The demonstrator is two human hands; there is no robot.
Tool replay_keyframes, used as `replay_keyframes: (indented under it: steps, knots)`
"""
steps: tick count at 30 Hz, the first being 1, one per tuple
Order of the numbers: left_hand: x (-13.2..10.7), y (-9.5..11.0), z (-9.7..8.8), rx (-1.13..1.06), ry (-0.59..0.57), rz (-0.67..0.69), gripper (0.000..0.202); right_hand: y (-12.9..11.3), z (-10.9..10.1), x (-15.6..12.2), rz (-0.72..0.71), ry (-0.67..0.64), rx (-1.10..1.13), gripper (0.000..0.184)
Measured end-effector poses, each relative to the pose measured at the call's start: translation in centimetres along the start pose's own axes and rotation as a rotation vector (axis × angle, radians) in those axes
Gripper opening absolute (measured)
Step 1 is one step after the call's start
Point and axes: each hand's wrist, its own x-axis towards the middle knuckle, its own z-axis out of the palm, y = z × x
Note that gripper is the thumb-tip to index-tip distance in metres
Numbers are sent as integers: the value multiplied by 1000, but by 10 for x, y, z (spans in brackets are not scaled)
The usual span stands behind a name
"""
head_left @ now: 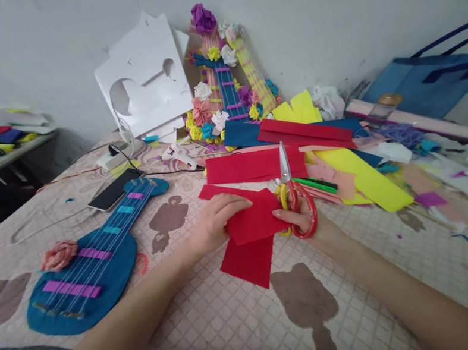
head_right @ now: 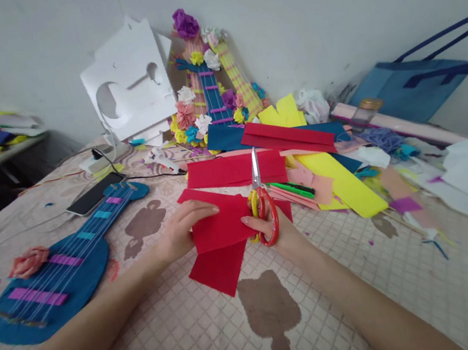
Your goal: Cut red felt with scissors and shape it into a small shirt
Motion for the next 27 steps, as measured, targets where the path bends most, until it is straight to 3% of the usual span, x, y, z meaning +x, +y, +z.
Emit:
replay_keyframes:
  steps: [4,7,9,12,15,18,21,27]
  knots:
    - [0,-3,14,-447,175,-499,57,4,-1,1,-66,69,-21,35]
    - [3,-3,20,-1053,86,-906,56,3,0,0,-129,113,-24,29]
    - [6,-1,21,-1390,-6,-1057,64,1,1,-1,-162,148,-45,29]
    - [8,3,19,-1630,-34,-1085,77,-1,1,-2,-133,136,-91,33]
    - [7,6,18,-1629,-13,-1061,77,1,0,-3,-86,138,-141,38]
    - [5,9,19,-1527,-5,-1068,58,5,-1,-4,-71,156,-180,38]
    - [6,13,20,-1423,57,-1164,35,5,0,-5,-77,131,-182,39]
    - [10,14,18,-1382,186,-1237,29,0,6,-6,-62,149,-150,33]
